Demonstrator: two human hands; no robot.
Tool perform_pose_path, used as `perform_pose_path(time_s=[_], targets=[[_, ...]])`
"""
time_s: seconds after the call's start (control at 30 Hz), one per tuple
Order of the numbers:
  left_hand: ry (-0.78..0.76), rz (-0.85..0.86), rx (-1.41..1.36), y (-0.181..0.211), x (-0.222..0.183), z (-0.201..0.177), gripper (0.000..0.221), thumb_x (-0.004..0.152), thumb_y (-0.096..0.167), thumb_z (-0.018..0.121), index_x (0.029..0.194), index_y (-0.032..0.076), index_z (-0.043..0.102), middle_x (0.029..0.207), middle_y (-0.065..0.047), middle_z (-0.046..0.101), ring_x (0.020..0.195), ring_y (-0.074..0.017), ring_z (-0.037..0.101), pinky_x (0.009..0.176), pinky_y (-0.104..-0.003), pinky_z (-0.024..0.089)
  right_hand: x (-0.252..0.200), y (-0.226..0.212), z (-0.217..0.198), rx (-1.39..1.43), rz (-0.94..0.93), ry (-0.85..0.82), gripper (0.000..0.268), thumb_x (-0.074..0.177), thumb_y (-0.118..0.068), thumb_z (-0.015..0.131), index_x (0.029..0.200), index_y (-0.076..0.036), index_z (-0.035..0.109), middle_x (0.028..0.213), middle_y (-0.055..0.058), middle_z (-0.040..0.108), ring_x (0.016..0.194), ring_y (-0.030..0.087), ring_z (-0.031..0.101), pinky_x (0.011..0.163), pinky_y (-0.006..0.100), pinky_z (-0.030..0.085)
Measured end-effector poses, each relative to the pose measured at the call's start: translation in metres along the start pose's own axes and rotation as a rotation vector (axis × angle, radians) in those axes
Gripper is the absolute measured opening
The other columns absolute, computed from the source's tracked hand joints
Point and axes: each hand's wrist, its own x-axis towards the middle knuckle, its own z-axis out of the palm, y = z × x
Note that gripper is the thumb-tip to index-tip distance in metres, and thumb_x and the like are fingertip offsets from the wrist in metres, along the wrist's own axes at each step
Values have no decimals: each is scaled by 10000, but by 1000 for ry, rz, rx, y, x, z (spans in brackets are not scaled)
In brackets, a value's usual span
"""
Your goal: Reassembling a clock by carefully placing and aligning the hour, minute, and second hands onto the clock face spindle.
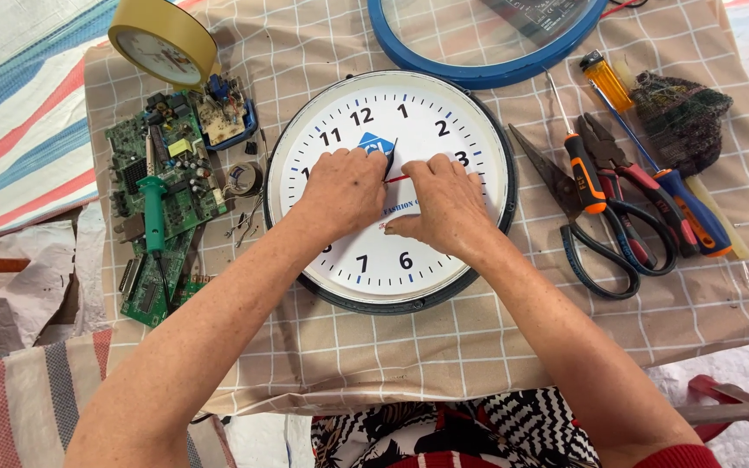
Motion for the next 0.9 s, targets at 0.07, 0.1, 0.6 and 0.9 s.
perform_pose_path(time_s=[0.07, 0.1, 0.6, 0.9], targets=[[-15, -4, -5, 1, 3, -3, 201, 948, 236, 491, 865, 146, 651, 681, -42, 575, 693, -208, 668, 704, -379, 564, 2, -1, -2, -16, 18, -14, 826, 674, -257, 968, 1366, 7, 603, 1116, 239, 644, 1024, 347, 612, 802, 431, 438], [-63, -35, -53, 3, 3, -8, 221, 946, 230, 478, 915, 116, 664, 697, -61, 592, 730, -236, 688, 746, -411, 566, 3, 0, -3, -11, 30, -20, 882, 662, -278, 977, 1389, 18, 574, 1120, 248, 643, 1025, 352, 618, 793, 431, 445], [-158, -161, -366, 1, 1, -10, 321, 911, 251, 479, 1001, -5, 652, 823, -208, 677, 909, -413, 731, 821, -522, 566, 11, -6, -4, -141, 48, -86, 856, 684, -336, 963, 1364, 24, 588, 1048, 221, 651, 955, 335, 644, 740, 433, 464], [-76, -157, -496, -13, -11, -17, 205, 927, 171, 557, 1061, 61, 667, 866, -171, 705, 893, -385, 739, 801, -491, 589, 11, -14, -13, -151, 65, -103, 786, 706, -332, 949, 1323, 17, 608, 1031, 226, 654, 963, 354, 657, 762, 450, 492]])
